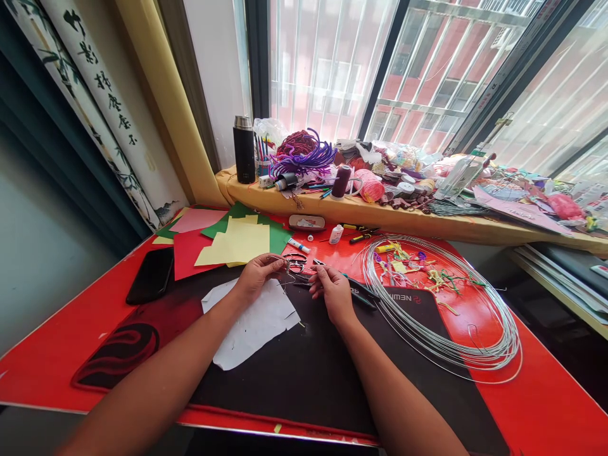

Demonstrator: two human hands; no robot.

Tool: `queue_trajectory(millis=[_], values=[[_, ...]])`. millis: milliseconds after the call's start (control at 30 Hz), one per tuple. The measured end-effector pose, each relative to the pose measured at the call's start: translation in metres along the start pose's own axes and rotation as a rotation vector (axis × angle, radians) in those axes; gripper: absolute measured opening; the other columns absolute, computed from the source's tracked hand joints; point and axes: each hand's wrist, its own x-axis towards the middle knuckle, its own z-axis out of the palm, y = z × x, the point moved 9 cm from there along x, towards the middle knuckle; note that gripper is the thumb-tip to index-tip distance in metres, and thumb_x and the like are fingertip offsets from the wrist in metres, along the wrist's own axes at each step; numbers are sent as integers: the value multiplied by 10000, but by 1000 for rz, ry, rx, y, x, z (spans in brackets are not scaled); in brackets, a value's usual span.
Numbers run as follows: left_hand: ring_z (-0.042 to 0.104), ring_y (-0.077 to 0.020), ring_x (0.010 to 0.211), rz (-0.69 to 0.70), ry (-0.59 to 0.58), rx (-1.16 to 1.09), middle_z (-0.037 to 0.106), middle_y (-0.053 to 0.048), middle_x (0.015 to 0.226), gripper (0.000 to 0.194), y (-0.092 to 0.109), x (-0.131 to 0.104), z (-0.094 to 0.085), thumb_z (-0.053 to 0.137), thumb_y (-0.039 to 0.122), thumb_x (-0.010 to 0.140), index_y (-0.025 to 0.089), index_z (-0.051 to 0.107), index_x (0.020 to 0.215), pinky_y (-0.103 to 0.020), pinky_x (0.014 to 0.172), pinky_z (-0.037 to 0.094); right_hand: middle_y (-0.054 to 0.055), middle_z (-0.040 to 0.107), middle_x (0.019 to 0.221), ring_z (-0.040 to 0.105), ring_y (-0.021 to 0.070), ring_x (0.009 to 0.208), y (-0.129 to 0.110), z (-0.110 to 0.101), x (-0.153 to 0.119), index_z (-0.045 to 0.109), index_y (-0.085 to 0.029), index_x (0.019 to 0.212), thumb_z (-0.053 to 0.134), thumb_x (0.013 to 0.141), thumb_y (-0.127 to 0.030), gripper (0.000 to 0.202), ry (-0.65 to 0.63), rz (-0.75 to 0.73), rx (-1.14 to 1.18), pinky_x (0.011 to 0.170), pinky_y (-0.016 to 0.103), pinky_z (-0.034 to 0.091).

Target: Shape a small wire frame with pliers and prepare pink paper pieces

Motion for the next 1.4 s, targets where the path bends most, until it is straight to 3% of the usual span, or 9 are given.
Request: queue_trajectory(millis=[833,1100,1300,1400], values=[[730,-234,780,-61,-77,24,795,-127,885,476,-5,0,4,862,572,704,156,795,925,-319,686,528,12,676,686,596,141,519,0,1,-1,721,-173,878,773,789,-571,411,-1,-2,-23,443,240,470],[717,-206,742,-44,-127,59,793,-106,917,483,0,-5,13,879,546,696,163,785,976,-306,670,520,11,689,682,597,149,525,1,-1,0,713,-186,844,790,757,-577,407,23,11,15,456,255,472],[738,-242,873,-65,-193,111,799,-128,1021,549,-4,-6,19,915,458,688,179,745,1130,-311,718,525,10,678,685,588,130,509,3,-13,5,710,-179,857,844,695,-549,425,103,42,144,435,238,464],[720,-220,773,-75,-232,139,796,-137,1014,578,-5,-7,22,934,416,660,168,737,1142,-295,637,504,12,679,698,592,126,512,4,-17,7,706,-181,866,858,683,-552,440,113,39,181,435,237,473]])
